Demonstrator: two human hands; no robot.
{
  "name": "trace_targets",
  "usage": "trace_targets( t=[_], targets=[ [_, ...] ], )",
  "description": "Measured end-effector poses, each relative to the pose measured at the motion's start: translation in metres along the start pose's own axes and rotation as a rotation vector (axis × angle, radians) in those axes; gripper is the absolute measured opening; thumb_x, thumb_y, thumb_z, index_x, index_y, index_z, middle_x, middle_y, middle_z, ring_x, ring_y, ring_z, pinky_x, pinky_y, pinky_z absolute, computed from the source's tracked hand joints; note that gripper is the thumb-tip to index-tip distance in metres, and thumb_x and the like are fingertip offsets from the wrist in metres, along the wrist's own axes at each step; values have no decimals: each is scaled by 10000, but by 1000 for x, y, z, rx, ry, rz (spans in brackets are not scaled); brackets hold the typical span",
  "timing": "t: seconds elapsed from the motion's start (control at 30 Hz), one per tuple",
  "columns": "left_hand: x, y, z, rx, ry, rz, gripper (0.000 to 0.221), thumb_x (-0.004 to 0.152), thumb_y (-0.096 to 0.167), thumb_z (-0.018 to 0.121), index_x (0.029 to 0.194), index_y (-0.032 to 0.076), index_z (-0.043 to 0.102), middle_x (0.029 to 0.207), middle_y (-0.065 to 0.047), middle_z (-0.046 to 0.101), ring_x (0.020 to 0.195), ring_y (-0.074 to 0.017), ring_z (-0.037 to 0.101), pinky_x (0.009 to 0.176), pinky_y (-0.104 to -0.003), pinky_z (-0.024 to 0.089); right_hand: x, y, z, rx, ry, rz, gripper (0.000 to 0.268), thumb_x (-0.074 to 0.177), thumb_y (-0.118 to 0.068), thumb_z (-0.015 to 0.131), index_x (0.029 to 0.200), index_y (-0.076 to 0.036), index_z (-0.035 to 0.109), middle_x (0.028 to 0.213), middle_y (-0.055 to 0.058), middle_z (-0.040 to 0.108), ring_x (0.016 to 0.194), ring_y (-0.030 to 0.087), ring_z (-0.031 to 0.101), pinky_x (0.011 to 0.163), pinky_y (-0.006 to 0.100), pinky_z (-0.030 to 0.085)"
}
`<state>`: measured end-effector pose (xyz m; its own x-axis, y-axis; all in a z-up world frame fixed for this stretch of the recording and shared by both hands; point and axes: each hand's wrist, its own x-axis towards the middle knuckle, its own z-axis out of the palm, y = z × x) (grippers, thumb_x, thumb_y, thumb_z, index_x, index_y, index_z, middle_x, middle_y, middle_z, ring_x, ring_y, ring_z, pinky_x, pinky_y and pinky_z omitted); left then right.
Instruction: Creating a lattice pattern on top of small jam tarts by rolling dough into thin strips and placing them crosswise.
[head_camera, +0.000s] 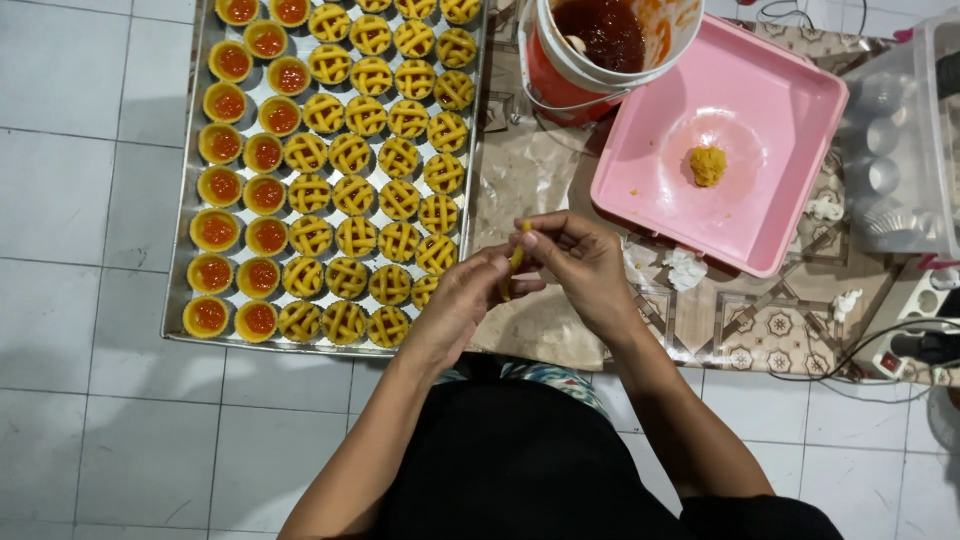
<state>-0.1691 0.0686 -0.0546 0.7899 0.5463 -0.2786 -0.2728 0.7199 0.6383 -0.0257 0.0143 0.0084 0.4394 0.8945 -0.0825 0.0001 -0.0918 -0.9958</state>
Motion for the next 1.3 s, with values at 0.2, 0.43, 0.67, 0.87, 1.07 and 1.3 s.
trace_targets(
  t=[0.2,0.43,0.67,0.87,1.07,1.3],
  targets=[
    [-1,-11,2,313,45,125,301,961,92,669,1247,-2,677,1040,-189,768,939,-221,731,900,-349,588,2,36,-12,164,144,137,255,947,-156,733,1127,25,715,862,114,753,740,105,715,702,202,601],
    [3,-41,-16,831,130,-91,267,939,233,692,1134,67,619,912,-139,783,855,-278,756,809,-392,578,-33,104,-29,496,308,435,208,970,-171,697,1104,-18,659,929,76,732,789,137,724,770,266,595],
    [21,-92,-39,905,133,-203,193,911,217,738,1069,107,733,869,-99,786,769,-217,767,711,-322,591,-68,170,-60,559,449,591,268,969,-164,697,1194,-24,663,1047,144,752,892,205,754,884,357,600],
    [29,-80,-13,794,40,-211,276,886,195,764,1089,19,702,952,-245,759,940,-363,744,864,-437,581,-56,133,-54,371,452,420,285,963,-140,704,1196,21,666,1023,187,751,904,243,751,837,377,611],
    [34,-68,11,312,157,-290,565,980,334,629,1393,-39,533,1270,-297,656,1253,-383,589,1082,-520,430,-37,63,-43,97,383,150,269,943,-57,704,1192,40,674,1041,211,770,989,235,735,904,350,588],
    [57,-61,-16,-744,77,-491,589,1001,519,561,1133,-37,702,1120,-302,713,976,-461,716,786,-455,640,-53,67,-33,-6,211,-46,268,893,43,718,1159,49,680,1140,197,761,1178,290,676,1006,424,539]
  ],
)
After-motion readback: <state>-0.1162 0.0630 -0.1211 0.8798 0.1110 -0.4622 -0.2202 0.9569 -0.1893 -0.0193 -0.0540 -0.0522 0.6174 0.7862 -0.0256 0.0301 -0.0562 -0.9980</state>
